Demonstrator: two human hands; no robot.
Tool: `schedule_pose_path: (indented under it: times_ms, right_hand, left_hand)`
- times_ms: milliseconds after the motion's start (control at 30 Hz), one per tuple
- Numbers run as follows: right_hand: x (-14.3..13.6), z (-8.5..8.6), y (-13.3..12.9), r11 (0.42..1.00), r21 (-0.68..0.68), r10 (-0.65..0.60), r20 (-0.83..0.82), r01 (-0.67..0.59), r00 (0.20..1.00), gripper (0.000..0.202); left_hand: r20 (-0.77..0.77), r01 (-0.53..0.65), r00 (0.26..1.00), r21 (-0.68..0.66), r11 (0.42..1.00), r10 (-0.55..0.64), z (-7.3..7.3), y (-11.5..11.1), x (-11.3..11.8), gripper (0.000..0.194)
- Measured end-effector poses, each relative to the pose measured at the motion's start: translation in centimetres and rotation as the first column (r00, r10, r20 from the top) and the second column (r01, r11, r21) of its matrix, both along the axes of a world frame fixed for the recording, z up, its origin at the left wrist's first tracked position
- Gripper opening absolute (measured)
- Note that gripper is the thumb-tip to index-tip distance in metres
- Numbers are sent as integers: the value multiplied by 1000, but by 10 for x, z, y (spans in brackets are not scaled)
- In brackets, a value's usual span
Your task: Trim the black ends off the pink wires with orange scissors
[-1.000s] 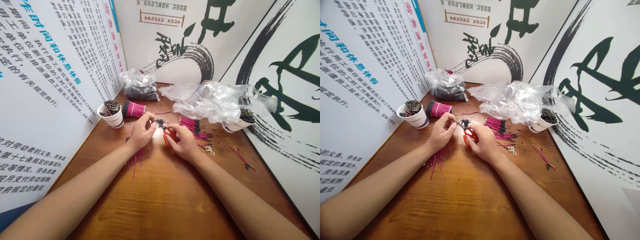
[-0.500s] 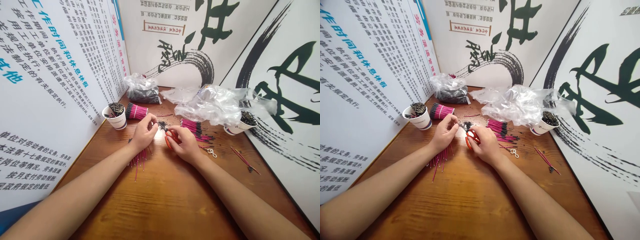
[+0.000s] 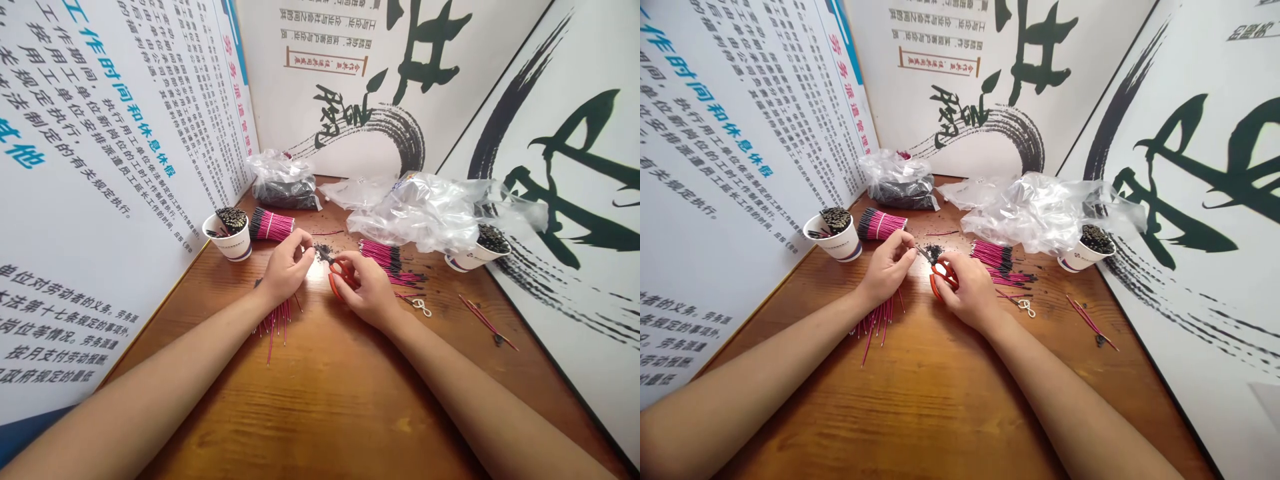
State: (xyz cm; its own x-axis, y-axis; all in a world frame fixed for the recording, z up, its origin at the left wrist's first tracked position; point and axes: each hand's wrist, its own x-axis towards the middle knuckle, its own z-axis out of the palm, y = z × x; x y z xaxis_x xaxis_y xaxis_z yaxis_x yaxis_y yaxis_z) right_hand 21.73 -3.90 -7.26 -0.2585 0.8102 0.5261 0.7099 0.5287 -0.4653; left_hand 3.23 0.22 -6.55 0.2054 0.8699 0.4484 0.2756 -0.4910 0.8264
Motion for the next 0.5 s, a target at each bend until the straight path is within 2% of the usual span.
schedule_pose_path:
  times_ms: [267,500]
  right_hand:
    - [1,-1,0,1000,4,8,10,-8,1000,17]
    - [0,-2,0,1000,-16,-2,13,2,1000,23]
  left_hand:
    - [5,-8,1000,15,1000,8,-1,1,0,6]
    - [7,-8,1000,7,1000,7,-1,1,0,6]
